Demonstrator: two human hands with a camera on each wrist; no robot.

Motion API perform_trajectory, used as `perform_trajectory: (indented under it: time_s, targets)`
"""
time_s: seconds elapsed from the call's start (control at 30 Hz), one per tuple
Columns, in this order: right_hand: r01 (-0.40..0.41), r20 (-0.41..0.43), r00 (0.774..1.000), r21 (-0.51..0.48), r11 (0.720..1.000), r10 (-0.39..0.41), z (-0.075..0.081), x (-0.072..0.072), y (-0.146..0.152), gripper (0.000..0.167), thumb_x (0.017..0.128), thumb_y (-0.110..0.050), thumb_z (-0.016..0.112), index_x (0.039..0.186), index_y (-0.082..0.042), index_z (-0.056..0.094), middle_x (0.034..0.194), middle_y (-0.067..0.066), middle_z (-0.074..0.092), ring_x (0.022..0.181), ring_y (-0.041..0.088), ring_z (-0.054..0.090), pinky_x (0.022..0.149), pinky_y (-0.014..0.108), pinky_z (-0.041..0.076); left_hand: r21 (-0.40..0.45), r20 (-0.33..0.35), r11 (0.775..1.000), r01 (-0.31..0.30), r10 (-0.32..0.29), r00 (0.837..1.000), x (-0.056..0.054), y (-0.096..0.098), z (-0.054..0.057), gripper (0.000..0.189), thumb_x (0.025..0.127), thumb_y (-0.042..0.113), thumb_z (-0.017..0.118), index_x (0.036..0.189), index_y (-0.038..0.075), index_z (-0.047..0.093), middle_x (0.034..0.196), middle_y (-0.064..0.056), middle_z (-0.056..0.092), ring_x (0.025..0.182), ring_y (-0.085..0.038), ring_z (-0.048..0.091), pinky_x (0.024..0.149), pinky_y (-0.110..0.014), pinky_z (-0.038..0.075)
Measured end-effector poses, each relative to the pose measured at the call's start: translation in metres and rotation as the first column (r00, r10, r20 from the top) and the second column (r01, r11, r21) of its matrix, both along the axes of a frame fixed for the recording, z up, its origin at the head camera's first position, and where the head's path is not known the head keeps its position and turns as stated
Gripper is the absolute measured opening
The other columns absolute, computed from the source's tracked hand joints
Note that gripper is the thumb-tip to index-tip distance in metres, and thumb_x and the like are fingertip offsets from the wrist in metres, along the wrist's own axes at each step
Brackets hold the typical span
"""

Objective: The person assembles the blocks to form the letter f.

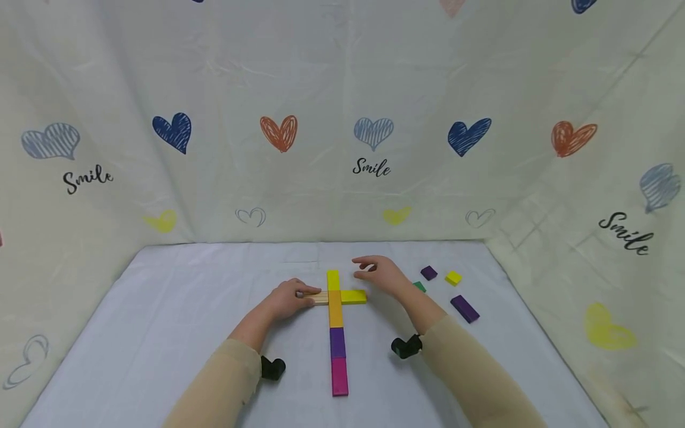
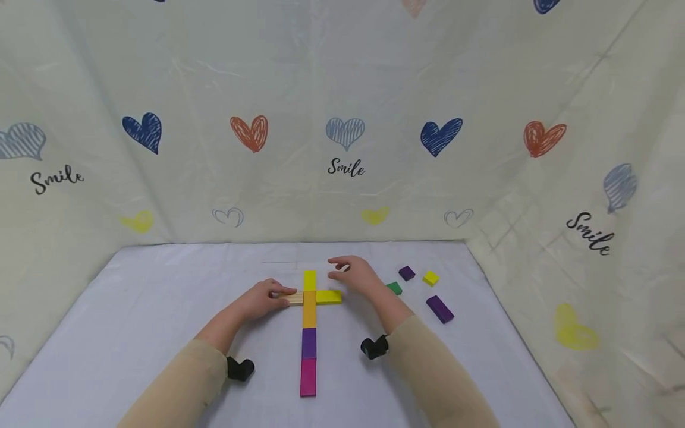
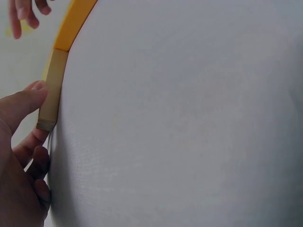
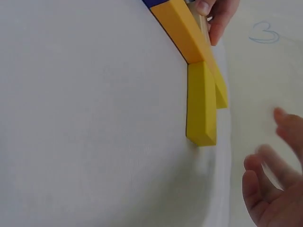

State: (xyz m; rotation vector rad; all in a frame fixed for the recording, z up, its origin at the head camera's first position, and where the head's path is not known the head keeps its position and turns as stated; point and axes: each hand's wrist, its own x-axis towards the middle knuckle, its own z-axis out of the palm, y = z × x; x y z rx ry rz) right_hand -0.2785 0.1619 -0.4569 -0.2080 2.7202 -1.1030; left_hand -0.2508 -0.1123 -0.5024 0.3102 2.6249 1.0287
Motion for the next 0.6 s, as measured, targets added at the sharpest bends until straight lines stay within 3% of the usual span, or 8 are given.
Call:
perform_trajectory:
  time_s: [0.27, 0.6]
  targets:
    - [0.008, -0.005, 1.000, 0.036, 0.999, -0.008, 0.009, 0.014, 0.041, 0.040, 0.093, -0.028, 0.071, 0.132, -0.020, 0.066, 0.115, 0.002, 0.065, 0.099, 0.023, 0.055, 0.079, 0.034, 0.051, -0.002, 0.003, 1.000, -0.003, 0.003, 1.000, 0.000, -0.001, -0.001, 0.029, 0.093, 0.031, 0.070, 0.121, 0.036, 0.072, 0.123, 0.000, 0.059, 0.119, -0.026, 0.050, 0.103, -0.051, 0.040]
    - [0.032, -0.022, 0.999, 0.065, 0.997, -0.031, 0.013, 0.041, 0.115, 0.045, 0.092, -0.030, 0.072, 0.132, -0.012, 0.065, 0.114, 0.005, 0.064, 0.093, 0.020, 0.057, 0.073, 0.032, 0.047, -0.006, 0.014, 1.000, -0.015, 0.015, 1.000, 0.002, 0.002, 0.002, 0.028, 0.093, 0.031, 0.069, 0.121, 0.037, 0.072, 0.124, 0.000, 0.059, 0.118, -0.026, 0.050, 0.103, -0.052, 0.040]
